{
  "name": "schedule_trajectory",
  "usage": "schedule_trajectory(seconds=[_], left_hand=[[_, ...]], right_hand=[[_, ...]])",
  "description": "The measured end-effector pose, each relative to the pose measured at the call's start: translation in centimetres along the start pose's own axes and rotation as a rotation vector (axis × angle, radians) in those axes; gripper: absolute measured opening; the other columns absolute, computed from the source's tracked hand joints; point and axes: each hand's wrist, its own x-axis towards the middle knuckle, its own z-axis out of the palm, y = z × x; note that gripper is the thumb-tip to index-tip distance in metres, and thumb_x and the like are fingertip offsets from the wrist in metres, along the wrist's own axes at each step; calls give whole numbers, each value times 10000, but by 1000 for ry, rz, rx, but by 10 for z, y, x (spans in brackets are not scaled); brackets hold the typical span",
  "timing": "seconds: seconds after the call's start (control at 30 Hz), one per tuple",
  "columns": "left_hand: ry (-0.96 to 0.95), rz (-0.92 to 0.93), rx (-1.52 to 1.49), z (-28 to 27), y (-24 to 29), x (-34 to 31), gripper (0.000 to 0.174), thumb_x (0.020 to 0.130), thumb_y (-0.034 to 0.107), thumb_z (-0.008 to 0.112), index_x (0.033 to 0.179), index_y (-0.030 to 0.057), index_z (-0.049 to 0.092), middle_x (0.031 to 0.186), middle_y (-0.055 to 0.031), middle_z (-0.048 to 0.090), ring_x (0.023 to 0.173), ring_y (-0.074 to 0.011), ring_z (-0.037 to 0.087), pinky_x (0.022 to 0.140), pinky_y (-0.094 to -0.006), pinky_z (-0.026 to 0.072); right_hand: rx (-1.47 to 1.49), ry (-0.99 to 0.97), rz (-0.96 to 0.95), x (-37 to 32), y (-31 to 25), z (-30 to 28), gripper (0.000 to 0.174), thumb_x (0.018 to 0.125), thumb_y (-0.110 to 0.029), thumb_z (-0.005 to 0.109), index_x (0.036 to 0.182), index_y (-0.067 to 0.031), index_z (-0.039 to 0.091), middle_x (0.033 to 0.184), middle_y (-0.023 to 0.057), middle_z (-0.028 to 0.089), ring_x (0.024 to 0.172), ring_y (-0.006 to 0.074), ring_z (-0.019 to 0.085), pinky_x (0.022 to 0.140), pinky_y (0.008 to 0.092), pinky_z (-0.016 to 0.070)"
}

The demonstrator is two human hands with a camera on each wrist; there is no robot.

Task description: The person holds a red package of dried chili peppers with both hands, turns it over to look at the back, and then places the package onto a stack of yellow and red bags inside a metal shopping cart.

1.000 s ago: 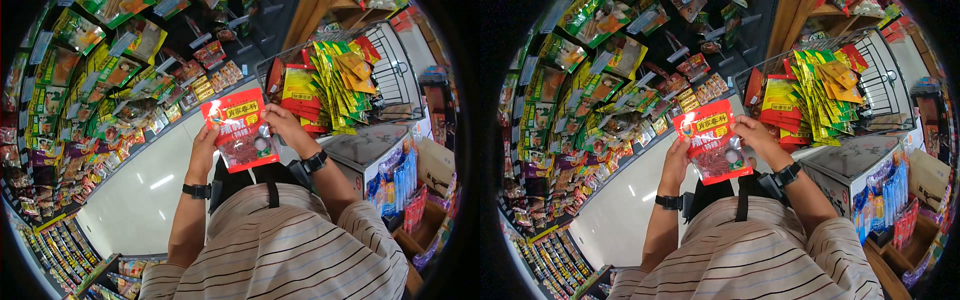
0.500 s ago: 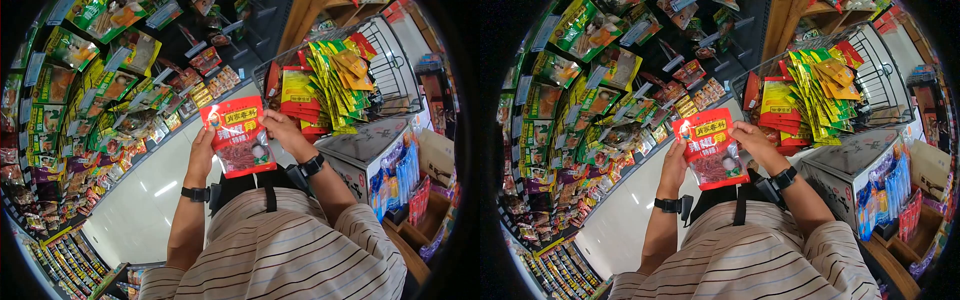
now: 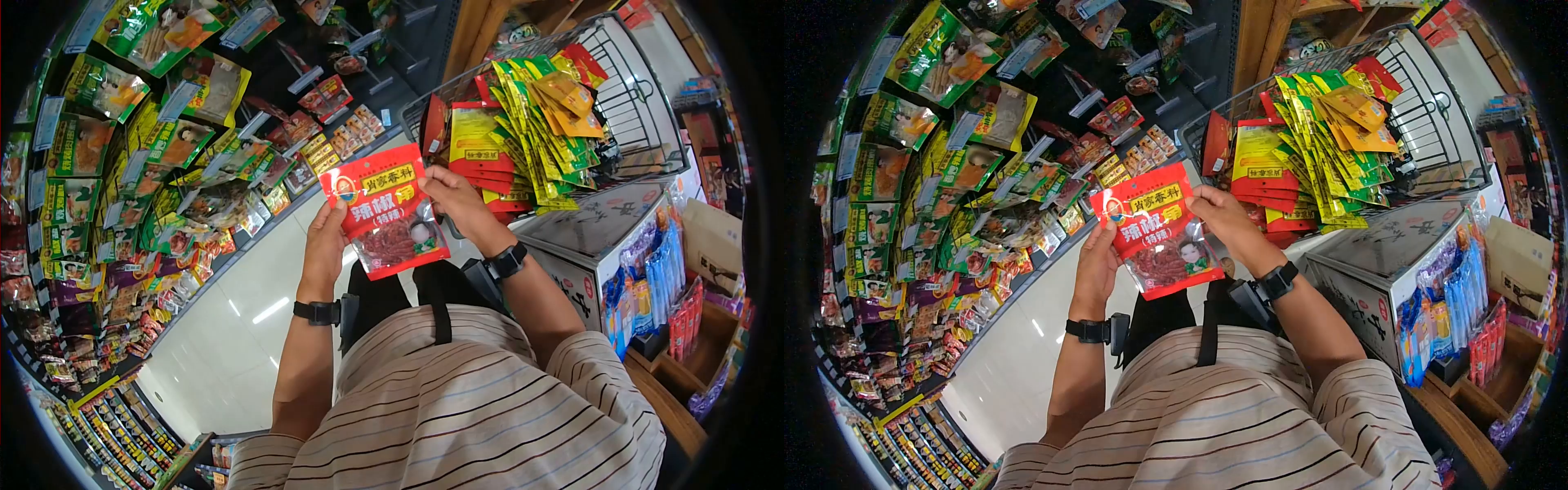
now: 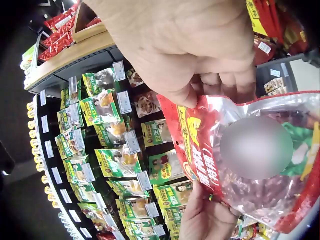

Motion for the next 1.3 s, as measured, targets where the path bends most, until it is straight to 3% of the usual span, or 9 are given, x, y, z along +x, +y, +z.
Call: schedule_trajectory(seconds=[0.2, 0.3, 0.5, 0.6, 0.7, 1.3], left_hand=[[24, -5, -19, -3, 0, 2, 340, 1020, 238, 552, 1302, 48, 572, 1183, -66, 674, 1039, -168, 674, 901, -354, 562], [9, -39, -21, -5, 1, 4, 368, 1028, 239, 533, 1330, 30, 513, 1264, -98, 630, 1143, -206, 632, 984, -401, 527], [19, -59, -48, -3, 2, 2, 377, 1041, 247, 499, 1338, 15, 502, 1277, -107, 620, 1157, -213, 625, 990, -406, 523], [-21, -45, -60, -2, -1, 1, 374, 1048, 243, 481, 1338, 8, 500, 1284, -108, 614, 1160, -217, 623, 990, -407, 523], [-23, -39, -81, -8, -8, 3, 374, 1051, 241, 473, 1344, 9, 499, 1297, -113, 607, 1160, -217, 623, 984, -403, 527], [58, -36, 5, -3, -20, -5, 388, 1036, 293, 505, 1322, 30, 519, 1244, -104, 633, 1116, -213, 641, 935, -382, 534]], right_hand=[[-9, 13, 7, -1, -14, 6, 106, 997, -222, 577, 975, -135, 634, 825, -104, 563, 664, -24, 434, 581, 165, 339], [-6, 24, 18, 1, -14, 7, 97, 993, -213, 580, 971, -137, 637, 801, -110, 550, 640, -21, 406, 570, 170, 329], [76, -18, 57, 4, -9, 6, 85, 987, -196, 584, 988, -136, 644, 841, -96, 598, 682, -16, 485, 595, 165, 369], [72, -58, 40, 8, 1, -3, 124, 983, -222, 593, 1024, -125, 658, 919, -71, 642, 792, 7, 576, 677, 187, 449], [166, -84, 53, 8, 3, -3, 129, 986, -213, 589, 1036, -111, 650, 939, -58, 646, 806, 18, 590, 698, 193, 471], [73, -45, 63, 4, 18, -13, 149, 962, -260, 615, 1003, -123, 654, 919, -65, 623, 784, 29, 544, 670, 208, 440]])
